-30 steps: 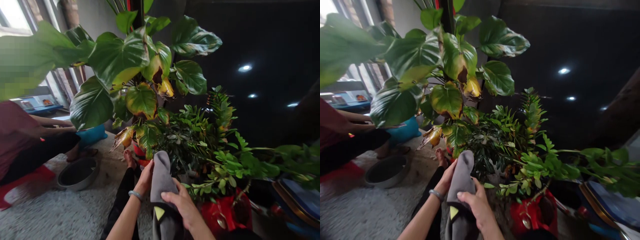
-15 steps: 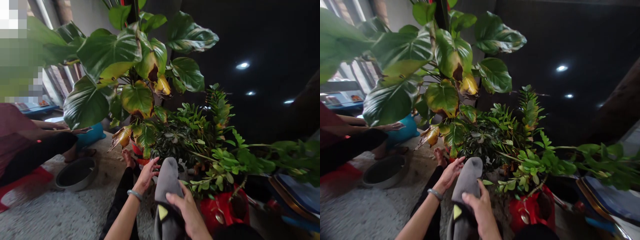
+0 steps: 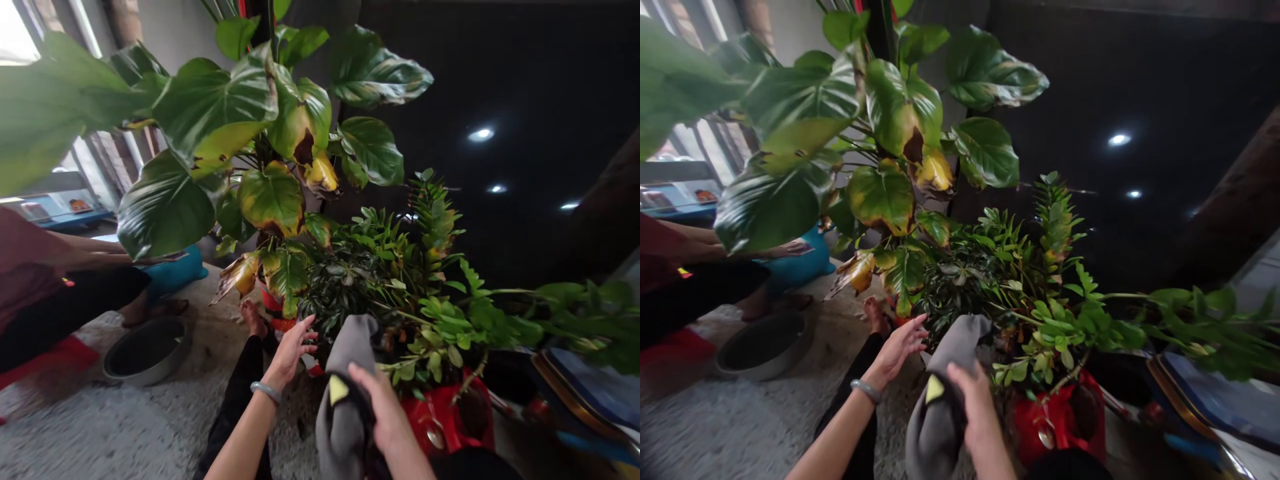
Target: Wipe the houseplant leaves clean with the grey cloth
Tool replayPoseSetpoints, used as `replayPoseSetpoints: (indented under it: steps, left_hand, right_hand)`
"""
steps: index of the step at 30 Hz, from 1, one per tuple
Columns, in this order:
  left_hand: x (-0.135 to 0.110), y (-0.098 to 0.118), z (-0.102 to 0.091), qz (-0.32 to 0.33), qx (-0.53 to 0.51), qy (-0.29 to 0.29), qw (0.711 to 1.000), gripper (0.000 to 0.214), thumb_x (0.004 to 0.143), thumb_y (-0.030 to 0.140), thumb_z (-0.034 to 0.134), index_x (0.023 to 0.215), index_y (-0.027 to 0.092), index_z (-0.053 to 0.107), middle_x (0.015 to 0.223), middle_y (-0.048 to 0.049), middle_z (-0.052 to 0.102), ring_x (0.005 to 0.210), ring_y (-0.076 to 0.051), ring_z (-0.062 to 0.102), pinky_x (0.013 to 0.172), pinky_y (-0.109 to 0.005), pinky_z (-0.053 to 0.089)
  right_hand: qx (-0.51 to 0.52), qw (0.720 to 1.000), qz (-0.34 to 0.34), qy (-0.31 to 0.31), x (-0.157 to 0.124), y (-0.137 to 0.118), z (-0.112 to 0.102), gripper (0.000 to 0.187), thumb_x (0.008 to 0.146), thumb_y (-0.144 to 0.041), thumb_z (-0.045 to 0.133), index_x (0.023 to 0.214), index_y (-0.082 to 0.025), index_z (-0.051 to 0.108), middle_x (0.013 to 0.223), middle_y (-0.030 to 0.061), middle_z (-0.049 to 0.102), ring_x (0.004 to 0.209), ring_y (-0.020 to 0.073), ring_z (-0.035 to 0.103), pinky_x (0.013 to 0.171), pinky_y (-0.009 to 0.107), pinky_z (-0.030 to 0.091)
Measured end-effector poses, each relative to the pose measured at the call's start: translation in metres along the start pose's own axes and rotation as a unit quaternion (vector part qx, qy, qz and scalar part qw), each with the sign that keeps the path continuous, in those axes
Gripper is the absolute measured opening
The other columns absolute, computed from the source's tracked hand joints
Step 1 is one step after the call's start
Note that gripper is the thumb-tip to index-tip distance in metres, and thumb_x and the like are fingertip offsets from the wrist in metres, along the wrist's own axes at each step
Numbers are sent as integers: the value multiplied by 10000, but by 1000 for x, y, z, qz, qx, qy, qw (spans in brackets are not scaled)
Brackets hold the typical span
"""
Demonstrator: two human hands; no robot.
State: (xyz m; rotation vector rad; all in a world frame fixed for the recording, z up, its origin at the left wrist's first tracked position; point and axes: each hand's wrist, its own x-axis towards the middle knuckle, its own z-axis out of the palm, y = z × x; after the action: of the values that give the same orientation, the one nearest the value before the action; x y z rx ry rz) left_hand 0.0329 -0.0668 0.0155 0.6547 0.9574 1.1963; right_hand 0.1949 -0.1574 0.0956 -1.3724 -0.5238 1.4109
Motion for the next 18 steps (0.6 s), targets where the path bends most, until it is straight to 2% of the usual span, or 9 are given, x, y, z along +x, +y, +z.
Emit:
replayPoseSetpoints:
  steps: [2,5,8,10,11,13,15,16,18]
  left_hand:
    - [4,-3,-3,-1,-5,3,1000,493,737,471,660,1118,161,696,1269,-141,602,946,-220,605,696,-275,477]
    - [5,-6,0,-4,-21,10,1000,488,715,467,677,1085,151,705,1268,-138,604,919,-211,608,669,-263,475]
    - [-1,-5,8,-9,-16,7,1000,461,679,460,706,1031,164,725,1315,-138,567,884,-205,611,658,-271,485]
    - [-6,-2,12,-11,-10,2,1000,462,659,470,719,1013,172,734,1318,-139,563,862,-198,609,660,-278,491]
    - [-7,0,13,-9,-8,2,1000,466,649,476,725,1005,175,737,1318,-138,564,855,-195,607,660,-279,491]
    - [-9,2,12,-1,-8,6,1000,482,633,487,733,1001,175,740,1309,-136,572,856,-196,604,660,-278,489]
    - [-8,3,9,5,-8,11,1000,507,630,499,732,1015,170,736,1248,-135,609,865,-202,604,667,-279,484]
    - [-6,2,6,6,-8,13,1000,520,632,503,730,1027,165,731,1198,-132,635,868,-207,605,673,-281,481]
    - [-3,-1,3,7,-9,7,1000,534,639,507,727,1037,151,724,1094,-125,675,873,-218,609,683,-284,475]
  right_hand:
    - [-23,999,-2,-33,-22,6,-5,557,431,-300,828,956,-177,688,924,76,761,902,308,696,785,389,544]
    - [-11,997,-78,-13,-34,-29,-11,650,404,-290,847,1021,-172,682,894,73,761,827,290,703,745,368,547]
    - [43,975,-210,48,-12,-75,-7,626,429,-317,831,1017,-172,675,809,46,752,753,256,694,718,353,543]
    - [69,965,-243,68,10,-83,0,580,440,-324,816,983,-180,670,797,28,746,762,241,686,734,349,540]
    - [65,969,-229,68,18,-78,3,557,442,-330,811,960,-181,669,802,28,746,777,242,685,746,354,539]
    - [22,986,-154,52,23,-51,8,521,442,-327,808,921,-180,668,813,39,749,806,260,687,767,374,536]
    - [-37,996,-75,22,12,-15,9,514,446,-297,805,928,-177,671,833,49,753,829,275,690,787,383,532]
    - [-56,997,-42,-19,2,-1,8,512,467,-283,796,951,-169,673,850,57,755,835,275,692,796,379,530]
    - [-69,996,-11,-62,-20,13,5,583,458,-260,801,1015,-159,666,883,69,754,851,285,692,775,371,536]
